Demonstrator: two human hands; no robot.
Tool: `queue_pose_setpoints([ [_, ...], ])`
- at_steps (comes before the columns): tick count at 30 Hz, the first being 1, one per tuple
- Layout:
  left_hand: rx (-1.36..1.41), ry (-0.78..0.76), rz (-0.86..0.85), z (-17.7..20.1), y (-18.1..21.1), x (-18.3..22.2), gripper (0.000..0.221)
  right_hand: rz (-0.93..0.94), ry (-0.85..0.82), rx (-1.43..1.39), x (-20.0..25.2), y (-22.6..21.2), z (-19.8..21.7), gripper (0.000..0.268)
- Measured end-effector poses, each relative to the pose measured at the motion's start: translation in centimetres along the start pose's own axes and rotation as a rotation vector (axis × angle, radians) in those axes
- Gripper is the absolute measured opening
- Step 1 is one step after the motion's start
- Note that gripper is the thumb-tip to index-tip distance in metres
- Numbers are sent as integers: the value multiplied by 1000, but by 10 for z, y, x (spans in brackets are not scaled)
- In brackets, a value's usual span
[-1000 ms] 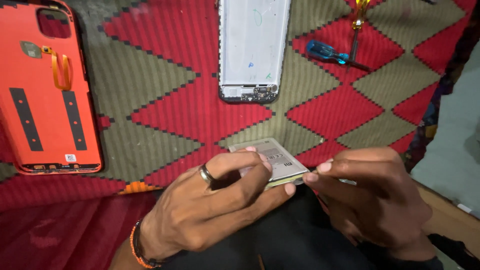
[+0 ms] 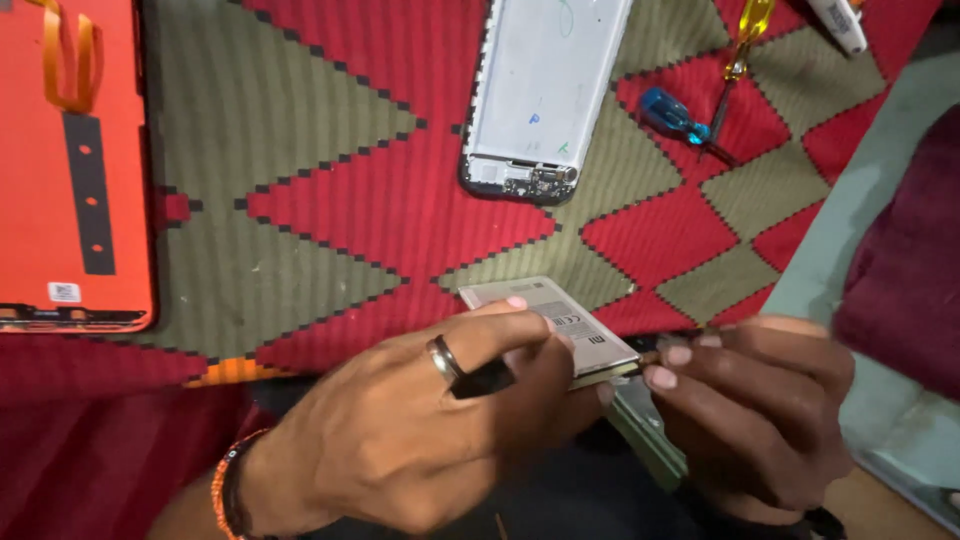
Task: Disassembling a smartphone by removing the battery and inspecting the internal chassis using tools.
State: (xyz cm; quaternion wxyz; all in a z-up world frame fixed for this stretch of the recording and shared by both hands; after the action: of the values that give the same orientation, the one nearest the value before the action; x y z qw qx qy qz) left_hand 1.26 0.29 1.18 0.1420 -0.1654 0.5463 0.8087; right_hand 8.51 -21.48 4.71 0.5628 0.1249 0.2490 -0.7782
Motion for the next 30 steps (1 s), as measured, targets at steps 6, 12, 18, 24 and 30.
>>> queue_pose_setpoints([
  [6, 402, -322, 301, 4, -5, 2, 45, 63, 32, 62, 17, 2, -4, 8],
  [12, 396, -280, 337, 0, -17, 0, 27, 85, 52, 64, 12, 16, -10, 8],
  [18, 163, -144, 361, -8, -23, 2, 38, 70, 92, 34, 6, 31, -20, 8],
  [24, 266, -60, 308, 13, -24, -27, 16, -135, -260, -477, 20, 68, 28, 31],
  [30, 15, -80, 208, 43, -21, -34, 7, -513, -24, -429, -39, 56, -37, 17],
])
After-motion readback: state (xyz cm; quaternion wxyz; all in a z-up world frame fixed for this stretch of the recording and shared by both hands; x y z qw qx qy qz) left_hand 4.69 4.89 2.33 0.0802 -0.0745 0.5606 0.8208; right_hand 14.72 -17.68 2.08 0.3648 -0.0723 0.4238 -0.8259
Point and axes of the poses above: each hand's wrist, its own x-axis away from the middle knuckle, its own z-axis out of the back of the hand, y = z × x, the point moved 3 cm from there along -x, towards the middle knuckle, and after that the axes turned 11 degrees about z, right-handed, at the moved point
